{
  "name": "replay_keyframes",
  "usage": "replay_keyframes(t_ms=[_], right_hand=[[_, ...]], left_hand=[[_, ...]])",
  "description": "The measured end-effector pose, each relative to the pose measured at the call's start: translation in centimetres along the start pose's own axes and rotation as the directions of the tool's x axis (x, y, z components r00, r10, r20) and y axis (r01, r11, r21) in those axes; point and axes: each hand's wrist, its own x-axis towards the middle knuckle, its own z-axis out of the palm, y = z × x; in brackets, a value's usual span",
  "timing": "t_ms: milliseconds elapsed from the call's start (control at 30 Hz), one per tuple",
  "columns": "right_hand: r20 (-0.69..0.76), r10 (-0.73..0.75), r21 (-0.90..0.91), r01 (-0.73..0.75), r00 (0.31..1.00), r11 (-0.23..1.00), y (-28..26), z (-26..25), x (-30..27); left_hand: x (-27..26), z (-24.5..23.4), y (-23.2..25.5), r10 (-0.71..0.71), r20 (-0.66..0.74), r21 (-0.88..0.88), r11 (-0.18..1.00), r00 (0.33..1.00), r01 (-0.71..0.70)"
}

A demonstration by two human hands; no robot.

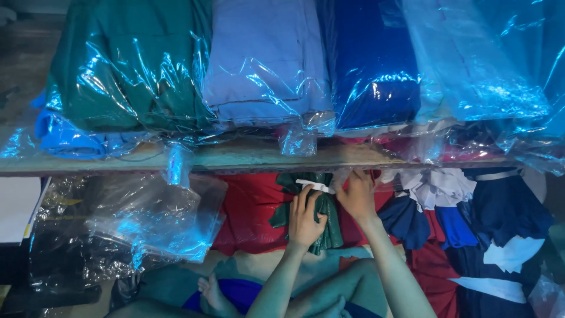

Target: A person folds a green fabric and carefully inserts it into a plastic sleeve for packaging.

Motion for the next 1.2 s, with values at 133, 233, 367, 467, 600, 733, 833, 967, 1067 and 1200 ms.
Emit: replay_keyframes(t_ms=[133,233,367,467,600,733,833,967,1067,1200], right_hand=[[0.276,0.045,0.142,-0.087,0.96,0.986,-2.9,-0.9,0.1],[0.311,0.127,0.16,-0.184,0.942,0.97,-0.6,1.4,-0.8],[0.237,0.153,0.348,-0.23,0.959,0.909,0.5,3.0,-2.3],[0.096,0.139,0.536,-0.169,0.986,0.827,0.6,4.7,-4.4],[-0.004,0.239,0.697,-0.168,0.971,0.697,2.5,9.3,-7.0],[-0.142,0.126,0.705,0.011,0.982,0.709,2.4,9.4,-6.8],[-0.168,0.044,0.632,0.073,0.985,0.771,2.5,8.8,-7.6],[-0.169,0.006,0.591,0.096,0.986,0.801,1.9,8.4,-7.4],[-0.158,0.009,0.573,0.085,0.987,0.815,1.8,8.4,-7.5],[-0.148,0.005,0.527,0.075,0.989,0.847,1.4,8.0,-7.9]], left_hand=[[-0.3,-0.2,0.4,0.004,-0.002,-0.014,1.0,1.0,-0.004],[-0.1,-0.1,0.4,-0.005,-0.028,-0.007,1.0,1.0,0.005],[-0.2,0.3,0.2,0.013,-0.037,0.021,1.0,0.999,-0.012],[-0.4,0.5,-0.1,-0.02,-0.037,0.007,1.0,0.999,0.02],[-0.3,0.2,0.5,-0.018,-0.052,-0.006,1.0,0.998,0.018],[0.3,0.4,-0.1,-0.012,-0.066,-0.01,1.0,0.998,0.012],[-0.5,0.7,-0.2,-0.022,-0.056,-0.013,1.0,0.998,0.021],[-0.3,0.1,0.4,0.012,-0.088,0.009,1.0,0.996,-0.011],[-0.6,0.4,0.4,0.032,-0.107,0.044,0.999,0.994,-0.028],[-0.8,1.0,-0.2,0.043,-0.144,0.028,0.999,0.989,-0.039]])
